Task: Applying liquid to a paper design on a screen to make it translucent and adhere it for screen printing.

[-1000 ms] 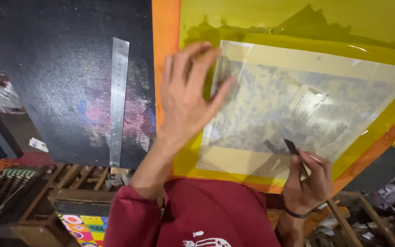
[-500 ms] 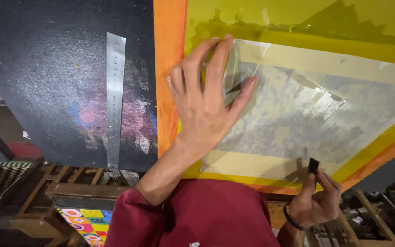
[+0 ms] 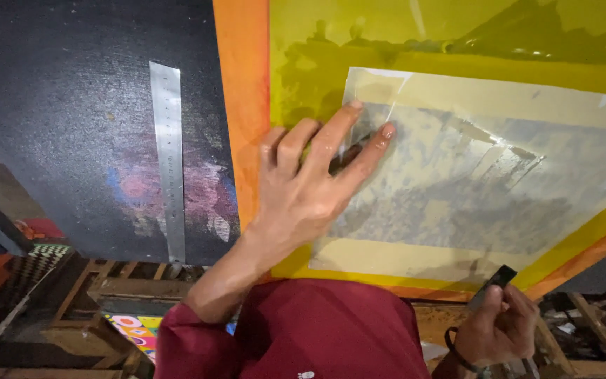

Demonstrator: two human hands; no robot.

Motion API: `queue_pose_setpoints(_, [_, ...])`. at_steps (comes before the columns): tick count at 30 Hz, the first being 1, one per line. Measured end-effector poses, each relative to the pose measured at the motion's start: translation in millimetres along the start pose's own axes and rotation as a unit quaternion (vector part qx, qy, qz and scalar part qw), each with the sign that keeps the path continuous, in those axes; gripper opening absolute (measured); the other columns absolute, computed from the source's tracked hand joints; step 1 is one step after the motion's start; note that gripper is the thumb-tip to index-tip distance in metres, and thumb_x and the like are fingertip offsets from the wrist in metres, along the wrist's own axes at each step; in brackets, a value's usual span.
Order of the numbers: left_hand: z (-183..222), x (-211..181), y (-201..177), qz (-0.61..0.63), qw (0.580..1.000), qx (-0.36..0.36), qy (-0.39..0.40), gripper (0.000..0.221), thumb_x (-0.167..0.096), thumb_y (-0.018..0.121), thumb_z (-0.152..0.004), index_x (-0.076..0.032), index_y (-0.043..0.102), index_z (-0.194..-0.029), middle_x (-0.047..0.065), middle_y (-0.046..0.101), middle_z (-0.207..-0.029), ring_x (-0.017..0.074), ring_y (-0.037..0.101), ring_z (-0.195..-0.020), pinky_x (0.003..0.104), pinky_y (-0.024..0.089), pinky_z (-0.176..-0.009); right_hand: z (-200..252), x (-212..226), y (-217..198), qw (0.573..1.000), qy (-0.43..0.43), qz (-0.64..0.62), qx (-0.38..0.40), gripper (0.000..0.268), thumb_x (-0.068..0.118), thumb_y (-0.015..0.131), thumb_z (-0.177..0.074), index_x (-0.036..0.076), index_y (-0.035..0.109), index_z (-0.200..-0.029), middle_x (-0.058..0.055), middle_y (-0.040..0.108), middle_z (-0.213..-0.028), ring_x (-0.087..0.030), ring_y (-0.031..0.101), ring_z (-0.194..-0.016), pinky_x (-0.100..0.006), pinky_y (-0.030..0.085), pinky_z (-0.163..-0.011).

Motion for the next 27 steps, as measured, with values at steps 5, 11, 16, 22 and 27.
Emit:
queue_pose_setpoints(5, [5, -3, -4, 0.015, 0.998, 0.041, 0.039, 0.026, -0.021, 0.076, -0.108, -0.024, 0.068, -0.132, 0.006, 0.065, -0.131, 0.0228, 0.052, -0.105, 0.039, 0.040, -0.085, -3, 3, 1, 1.000, 0.001, -0.003, -0.009, 0.024, 0.009, 0.068, -0.123, -0.014, 0.068, -0.115, -0.024, 0.060, -0.099, -0.028, 0.051, -0.085, -0.044, 0.037, -0.073])
queue_pose_setpoints(11, [13, -8, 5, -0.040, 0.992, 0.103, 0.055, 0.041, -0.025, 0.074, -0.110, -0.027, 0.055, -0.147, 0.003, 0.062, -0.134, 0.0218, 0.056, -0.106, 0.038, 0.044, -0.087, -7, 5, 1, 1.000, -0.007, -0.019, -0.010, 0.025, 0.006, 0.070, -0.120, -0.019, 0.068, -0.118, -0.028, 0.061, -0.102, -0.035, 0.055, -0.091, -0.047, 0.040, -0.074])
queue_pose_setpoints(16, [23, -20, 15, -0.058, 0.971, 0.228, 0.034, 0.074, -0.018, 0.069, -0.095, -0.019, 0.035, -0.160, 0.011, 0.052, -0.141, 0.0254, 0.052, -0.115, 0.041, 0.050, -0.087, -3, -3, -3, 1.000, -0.004, 0.007, -0.016, 0.023, 0.006, 0.070, -0.121, -0.017, 0.069, -0.120, -0.026, 0.061, -0.103, -0.033, 0.056, -0.090, -0.047, 0.041, -0.073])
queue_pose_setpoints(22, [0, -29, -9, -0.107, 0.970, 0.219, 0.009, 0.046, -0.014, 0.051, -0.102, -0.011, 0.058, -0.147, 0.009, 0.054, -0.132, 0.0239, 0.055, -0.110, 0.037, 0.045, -0.084, -9, 9, 0, 1.000, 0.001, -0.015, -0.011, 0.022, 0.004, 0.069, -0.121, -0.016, 0.066, -0.116, -0.024, 0.059, -0.099, -0.027, 0.048, -0.082, -0.042, 0.036, -0.069])
queue_pose_setpoints(27, [4, -29, -7, -0.114, 0.964, 0.241, 0.003, 0.051, -0.014, 0.052, -0.102, -0.015, 0.050, -0.153, 0.008, 0.055, -0.138, 0.0249, 0.055, -0.106, 0.038, 0.047, -0.084, -4, -1, 0, 1.000, -0.003, 0.003, -0.007, 0.024, 0.009, 0.069, -0.122, -0.014, 0.068, -0.115, -0.022, 0.061, -0.096, -0.029, 0.051, -0.086, -0.045, 0.041, -0.075])
Point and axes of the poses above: each hand's wrist, its own z-axis away from the middle knuckle, its own y-axis out of the palm, x = y × z, the point moved 10 cm from there along -z, towards the middle knuckle
